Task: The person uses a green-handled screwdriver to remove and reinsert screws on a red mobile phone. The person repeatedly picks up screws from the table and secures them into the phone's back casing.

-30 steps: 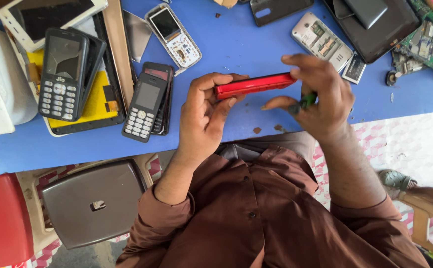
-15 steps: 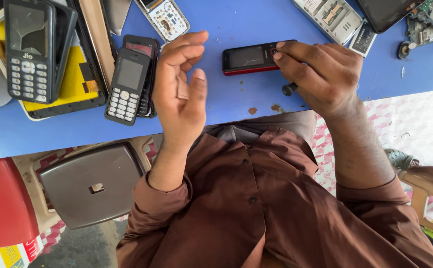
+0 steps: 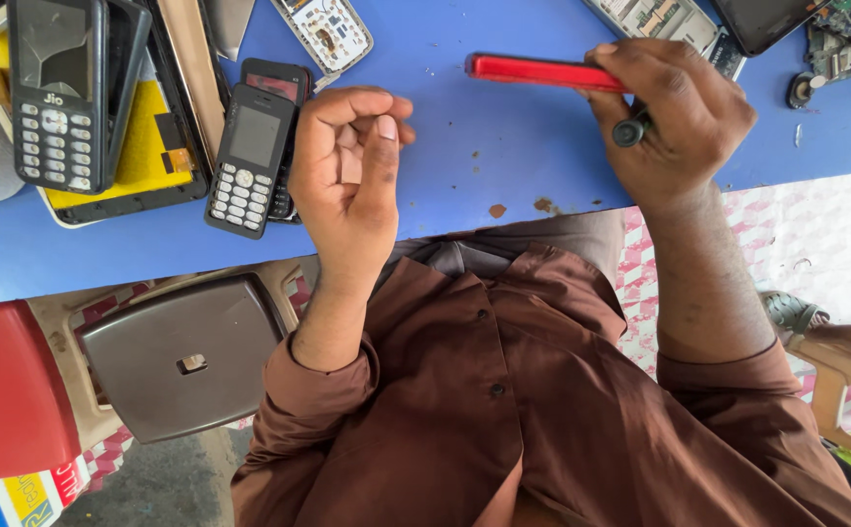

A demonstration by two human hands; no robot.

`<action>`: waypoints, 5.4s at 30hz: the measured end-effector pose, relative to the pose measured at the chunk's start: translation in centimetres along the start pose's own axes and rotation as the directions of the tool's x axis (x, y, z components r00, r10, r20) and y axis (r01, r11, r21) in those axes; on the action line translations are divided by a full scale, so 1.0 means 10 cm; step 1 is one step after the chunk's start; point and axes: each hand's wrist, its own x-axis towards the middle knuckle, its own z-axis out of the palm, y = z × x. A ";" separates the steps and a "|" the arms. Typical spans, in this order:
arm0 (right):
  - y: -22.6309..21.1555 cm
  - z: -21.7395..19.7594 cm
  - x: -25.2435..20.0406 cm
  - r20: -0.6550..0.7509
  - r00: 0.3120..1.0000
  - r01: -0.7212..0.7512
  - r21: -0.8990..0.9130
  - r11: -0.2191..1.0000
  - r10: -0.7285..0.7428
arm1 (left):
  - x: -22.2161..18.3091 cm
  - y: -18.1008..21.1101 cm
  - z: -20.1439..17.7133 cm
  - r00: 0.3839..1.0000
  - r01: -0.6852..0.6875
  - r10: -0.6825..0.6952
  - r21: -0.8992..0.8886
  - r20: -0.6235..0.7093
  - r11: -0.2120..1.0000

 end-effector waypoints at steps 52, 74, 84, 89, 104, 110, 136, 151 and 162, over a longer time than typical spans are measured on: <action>0.34 -0.15 -0.22 0.170 0.980 -0.127 0.153 0.980 0.100 | 0.15 0.31 -0.01 0.904 -0.389 0.003 0.819 0.427 0.422; 0.25 -0.07 -0.03 0.183 0.966 -0.193 0.053 0.980 0.180 | 0.45 0.15 0.18 0.945 -0.325 0.067 0.887 0.321 0.329; 0.23 0.02 0.09 0.343 0.939 -0.031 0.044 0.999 0.014 | 0.54 0.10 0.10 0.965 -0.259 0.044 0.926 0.257 0.275; 0.19 0.01 0.11 0.422 0.905 -0.058 0.020 0.998 0.044 | 0.54 0.06 0.10 0.968 -0.249 0.045 0.936 0.246 0.250; 0.14 -0.01 0.21 0.411 0.911 -0.015 -0.017 1.000 0.021 | 0.57 0.11 0.20 0.939 -0.338 0.033 0.906 0.341 0.254; 0.21 -0.03 -0.05 0.164 0.983 -0.077 -0.062 0.995 0.086 | 0.60 0.12 0.27 0.922 -0.379 0.007 0.895 0.388 0.235; 0.37 -0.04 -0.24 -0.195 0.896 -0.173 0.673 0.719 0.398 | 0.36 0.29 0.26 0.996 -0.039 -0.005 0.468 0.091 0.883; -0.33 0.10 -0.13 -0.245 0.917 -0.198 0.410 0.891 0.316 | 0.08 -0.04 0.21 0.926 0.364 -0.366 -0.484 0.095 0.796; -0.32 0.18 -0.20 -0.362 0.899 -0.123 0.334 0.935 0.248 | 0.09 0.01 0.20 0.925 0.366 -0.370 -0.471 0.088 0.803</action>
